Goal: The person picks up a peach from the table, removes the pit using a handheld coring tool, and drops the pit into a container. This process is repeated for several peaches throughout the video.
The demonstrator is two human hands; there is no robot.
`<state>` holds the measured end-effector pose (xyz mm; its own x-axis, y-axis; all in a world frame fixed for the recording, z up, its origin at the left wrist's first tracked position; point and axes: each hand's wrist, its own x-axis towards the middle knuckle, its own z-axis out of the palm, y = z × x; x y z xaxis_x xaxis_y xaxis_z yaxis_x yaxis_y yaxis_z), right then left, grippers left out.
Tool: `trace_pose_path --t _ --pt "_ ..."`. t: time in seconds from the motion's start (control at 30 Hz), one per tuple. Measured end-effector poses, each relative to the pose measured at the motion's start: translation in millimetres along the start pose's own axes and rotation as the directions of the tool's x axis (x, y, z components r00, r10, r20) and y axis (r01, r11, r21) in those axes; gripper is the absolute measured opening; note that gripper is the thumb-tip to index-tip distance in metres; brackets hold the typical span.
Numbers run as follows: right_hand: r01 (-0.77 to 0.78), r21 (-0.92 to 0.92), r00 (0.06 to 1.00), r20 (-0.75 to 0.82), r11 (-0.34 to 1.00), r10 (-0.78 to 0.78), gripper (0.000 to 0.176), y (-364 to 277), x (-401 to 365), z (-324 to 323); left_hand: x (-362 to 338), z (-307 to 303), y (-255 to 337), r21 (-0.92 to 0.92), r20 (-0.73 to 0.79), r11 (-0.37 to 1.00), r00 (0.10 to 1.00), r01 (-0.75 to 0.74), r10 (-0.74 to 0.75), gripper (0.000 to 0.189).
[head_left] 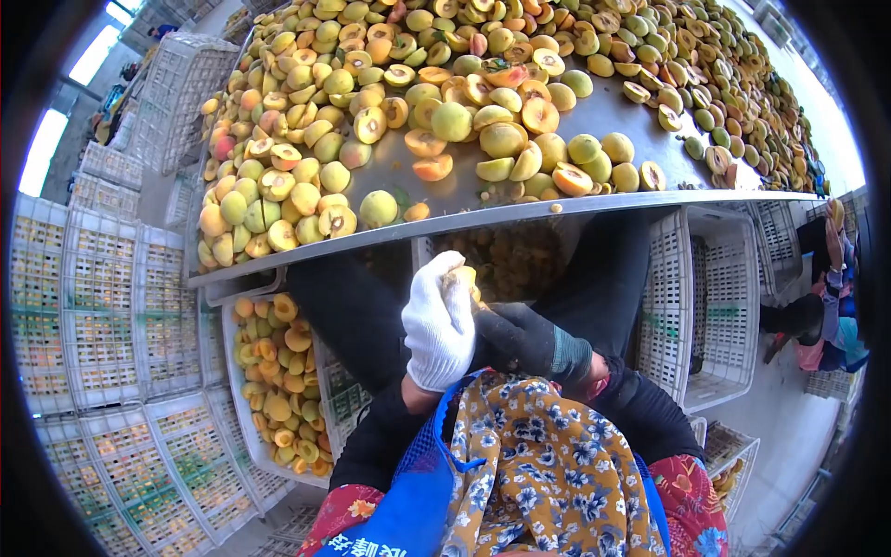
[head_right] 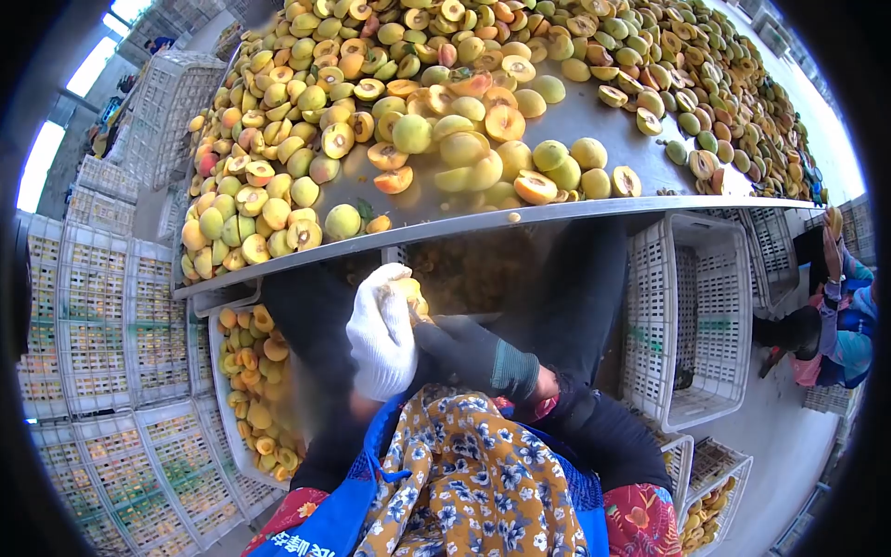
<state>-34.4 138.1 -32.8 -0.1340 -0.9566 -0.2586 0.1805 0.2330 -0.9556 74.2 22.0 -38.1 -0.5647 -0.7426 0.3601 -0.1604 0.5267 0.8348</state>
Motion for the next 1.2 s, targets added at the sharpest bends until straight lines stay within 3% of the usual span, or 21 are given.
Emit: trace_pose_path --t 0.03,0.17,0.23,0.3,0.33,0.4,0.47,0.5,0.53,0.6,0.63,0.7,0.8,0.87,0.93,0.97,1.0,1.03,1.1,1.17,1.2 --pt "-0.173 0.180 0.985 0.002 0.968 0.175 0.051 -4.5 -0.9 1.0 0.1 -0.5 0.1 -0.022 0.026 0.999 0.999 0.030 -0.029 0.020" --pt "-0.215 0.272 0.976 0.098 0.938 0.195 0.051 17.3 2.3 -8.5 2.0 -2.7 -3.8 0.022 0.217 0.972 0.949 0.232 -0.231 0.024" --pt "-0.267 0.359 0.962 0.151 0.894 0.226 0.047 24.3 1.7 -12.0 -4.3 1.8 -3.7 0.051 0.140 0.991 0.982 0.120 -0.126 0.025" --pt "-0.091 0.461 0.993 0.113 0.883 0.044 0.042 31.4 -1.0 -8.3 -8.0 2.5 -1.7 0.075 0.073 0.995 0.995 -0.073 0.068 0.026" --pt "-0.001 0.506 0.995 0.086 0.863 -0.049 0.039 31.9 -1.7 -6.0 -7.3 2.3 -1.8 0.056 0.093 0.995 0.993 -0.080 0.074 0.025" --pt "-0.179 0.674 0.984 0.140 0.717 0.114 0.033 24.9 -3.8 -5.9 -5.2 3.9 -4.5 0.012 0.132 0.995 0.987 -0.096 0.094 0.024" --pt "-0.334 0.767 0.941 0.236 0.548 0.243 0.032 26.7 -6.1 -11.0 -5.0 6.9 -7.1 -0.213 0.323 0.908 0.903 0.362 -0.284 0.024" --pt "-0.335 0.784 0.942 0.273 0.523 0.195 0.029 40.0 -5.2 -13.8 -8.5 9.9 -10.7 -0.266 0.324 0.895 0.907 0.359 -0.268 0.026" --pt "-0.305 0.762 0.938 0.138 0.571 0.317 0.027 17.6 -7.1 -3.9 -12.6 11.4 -15.1 -0.313 0.328 0.878 0.909 0.362 -0.258 0.029" --pt "-0.346 0.856 0.937 0.338 0.385 0.090 0.029 30.6 -13.8 -12.0 -12.9 10.7 -17.1 -0.415 0.376 0.829 0.900 0.374 -0.219 0.035" --pt "-0.410 0.874 0.870 0.460 0.261 -0.175 0.029 37.1 -9.5 -13.7 -12.0 12.1 -15.7 -0.441 0.363 0.822 0.909 0.359 -0.202 0.035" --pt "-0.304 0.884 0.948 0.318 0.354 0.020 0.027 42.8 -15.3 -13.2 -8.6 12.4 -9.5 -0.474 0.351 0.814 0.920 0.336 -0.175 0.038" --pt "-0.333 0.907 0.939 0.295 0.257 0.176 0.026 20.8 -17.9 -2.9 -2.1 3.5 -16.8 -0.568 0.461 0.760 0.887 0.316 -0.025 0.041" --pt "-0.443 0.889 0.886 0.454 0.113 -0.097 0.028 30.7 -13.3 -6.1 4.7 1.9 -11.2 -0.568 0.475 0.735 0.877 0.371 -0.075 0.042" --pt "-0.405 0.892 0.912 0.410 0.201 0.021 0.028 29.9 -11.2 -5.9 10.0 -3.3 0.2 -0.398 0.339 0.907 0.941 0.139 0.005 0.041" --pt "-0.393 0.887 0.919 0.388 0.240 0.073 0.028 28.3 -7.4 -2.8 8.9 -9.3 1.6 -0.391 0.364 0.888 0.927 0.243 -0.094 0.041" --pt "-0.400 0.871 0.915 0.361 0.286 0.180 0.028 20.3 -6.3 2.3 8.2 -16.1 8.9 -0.348 0.306 0.922 0.950 0.169 -0.059 0.041" --pt "-0.413 0.849 0.901 0.327 0.330 0.286 0.029 6.6 -8.6 8.1 3.4 -21.7 10.2 -0.383 0.316 0.889 0.940 0.251 -0.129 0.040" --pt "-0.493 0.857 0.869 0.475 0.151 0.141 0.024 19.7 -2.9 10.6 -2.9 -29.2 4.9 -0.429 0.310 0.820 0.914 0.380 -0.261 0.040" --pt "-0.447 0.858 0.893 0.442 0.253 0.080 0.020 18.4 1.4 10.2 -5.1 -32.9 -1.7 -0.453 0.281 0.752 0.877 0.479 -0.389 0.040" --pt "-0.414 0.883 0.908 0.416 0.222 0.037 0.019 11.3 -0.4 5.3 0.6 -39.5 -1.5 -0.522 0.216 0.697 0.867 0.491 -0.449 0.040"
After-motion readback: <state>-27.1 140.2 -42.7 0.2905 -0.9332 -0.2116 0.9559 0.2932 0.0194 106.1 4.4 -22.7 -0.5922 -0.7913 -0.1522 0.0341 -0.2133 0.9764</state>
